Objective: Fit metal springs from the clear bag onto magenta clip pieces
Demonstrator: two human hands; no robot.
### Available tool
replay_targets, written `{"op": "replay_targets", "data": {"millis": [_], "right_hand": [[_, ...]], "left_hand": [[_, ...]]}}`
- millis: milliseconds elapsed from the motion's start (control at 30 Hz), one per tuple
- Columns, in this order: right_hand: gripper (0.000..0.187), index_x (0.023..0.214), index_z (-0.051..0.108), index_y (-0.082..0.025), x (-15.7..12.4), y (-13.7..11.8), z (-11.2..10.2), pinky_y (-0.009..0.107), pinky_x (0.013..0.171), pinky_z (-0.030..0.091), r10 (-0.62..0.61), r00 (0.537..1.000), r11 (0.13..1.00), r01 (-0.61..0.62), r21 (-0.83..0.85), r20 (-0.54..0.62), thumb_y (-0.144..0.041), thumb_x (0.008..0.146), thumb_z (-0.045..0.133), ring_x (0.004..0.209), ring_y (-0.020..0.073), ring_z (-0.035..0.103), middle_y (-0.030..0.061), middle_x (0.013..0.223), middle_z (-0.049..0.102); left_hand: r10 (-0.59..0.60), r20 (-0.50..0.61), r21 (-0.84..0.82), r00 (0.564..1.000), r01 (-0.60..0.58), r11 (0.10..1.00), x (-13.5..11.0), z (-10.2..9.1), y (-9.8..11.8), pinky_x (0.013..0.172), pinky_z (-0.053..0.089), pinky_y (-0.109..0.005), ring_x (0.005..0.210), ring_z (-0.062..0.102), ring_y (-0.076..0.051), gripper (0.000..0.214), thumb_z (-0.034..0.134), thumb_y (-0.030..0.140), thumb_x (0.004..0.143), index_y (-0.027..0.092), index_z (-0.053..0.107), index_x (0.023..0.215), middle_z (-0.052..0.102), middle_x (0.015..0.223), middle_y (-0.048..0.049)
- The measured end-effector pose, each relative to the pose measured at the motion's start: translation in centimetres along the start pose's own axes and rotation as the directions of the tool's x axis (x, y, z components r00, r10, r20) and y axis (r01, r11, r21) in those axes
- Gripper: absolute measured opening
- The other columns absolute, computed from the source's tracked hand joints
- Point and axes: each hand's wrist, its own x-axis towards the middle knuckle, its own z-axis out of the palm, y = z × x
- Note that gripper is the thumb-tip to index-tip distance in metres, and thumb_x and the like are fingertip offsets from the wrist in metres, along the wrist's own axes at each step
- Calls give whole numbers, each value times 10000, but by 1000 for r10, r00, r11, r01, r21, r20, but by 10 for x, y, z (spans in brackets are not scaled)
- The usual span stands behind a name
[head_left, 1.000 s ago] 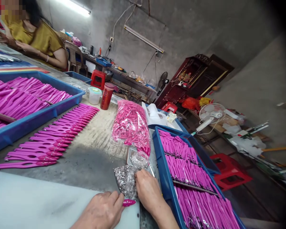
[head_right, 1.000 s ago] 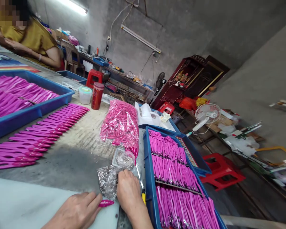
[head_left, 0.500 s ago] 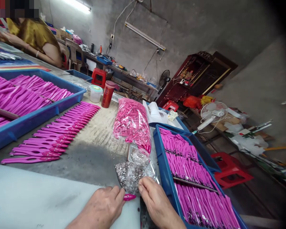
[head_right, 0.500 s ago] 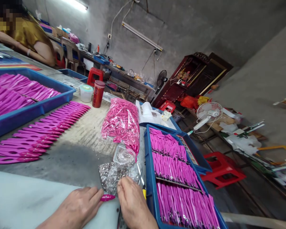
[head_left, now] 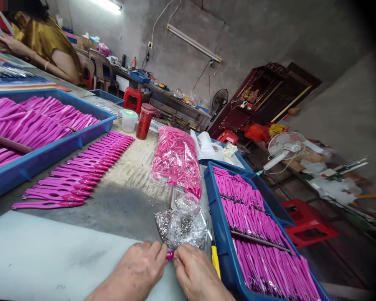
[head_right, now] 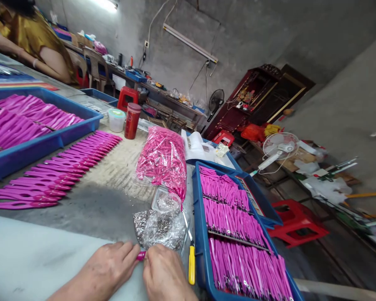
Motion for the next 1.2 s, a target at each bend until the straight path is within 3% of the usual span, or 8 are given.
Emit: {"op": "replay_targets", "data": {"millis": [200, 500, 600, 767, 933, 1200], "right_hand": [[230, 679, 597, -180, 3, -5, -5, 258, 544, 307, 22, 1000, 999, -22, -29, 8, -89, 814, 435, 663, 172, 621, 43, 715, 670], [206, 629, 542, -184, 5, -5, 0, 224, 546, 326, 82, 994, 990, -72, 125, -77, -94, 798, 466, 622, 149, 584, 20, 668, 635], [173, 625, 494, -192, 4, -1, 4, 212, 545, 334, 115, 987, 967, -85, 240, -113, -122, 783, 508, 607, 139, 558, -7, 635, 600], [204, 643, 442, -205, -2, 10, 7, 203, 519, 342, 112, 981, 910, -37, 413, -158, -268, 834, 481, 570, 129, 511, -29, 598, 539], [251, 703, 486, -206, -5, 11, 15, 216, 562, 364, 81, 945, 900, 66, 431, -316, -332, 895, 384, 607, 137, 528, -11, 655, 544], [401, 612, 518, -197, 2, 6, 26, 221, 548, 341, 40, 949, 911, 94, 402, -312, -363, 923, 328, 573, 133, 522, -3, 593, 554]], "left_hand": [[-20, 61, 21, 998, 19, 1000, -1, 2, 2, 482, 447, -272, 557, 560, -175, 166, 514, 59, 740, 189, 477, 836, 546, 687, 12], [-10, 82, 11, 997, 9, 1000, 1, -3, 2, 489, 463, -274, 566, 572, -177, 157, 524, 44, 730, 176, 484, 806, 572, 707, -2], [-6, 50, -7, 999, 7, 1000, 2, -6, 0, 483, 456, -272, 558, 573, -177, 160, 511, 39, 729, 176, 491, 809, 577, 701, -1], [-76, -106, -94, 991, 66, 993, 4, -11, -1, 435, 445, -285, 499, 567, -180, 115, 485, 76, 765, 190, 480, 776, 554, 625, 17], [-91, -146, -117, 985, 74, 990, 3, -11, -1, 443, 436, -282, 495, 565, -173, 99, 463, 99, 796, 196, 477, 785, 548, 615, 17], [-68, -187, -137, 980, 43, 990, 2, -11, -2, 439, 418, -279, 478, 557, -162, 97, 452, 109, 805, 198, 468, 771, 548, 605, 21]]}}
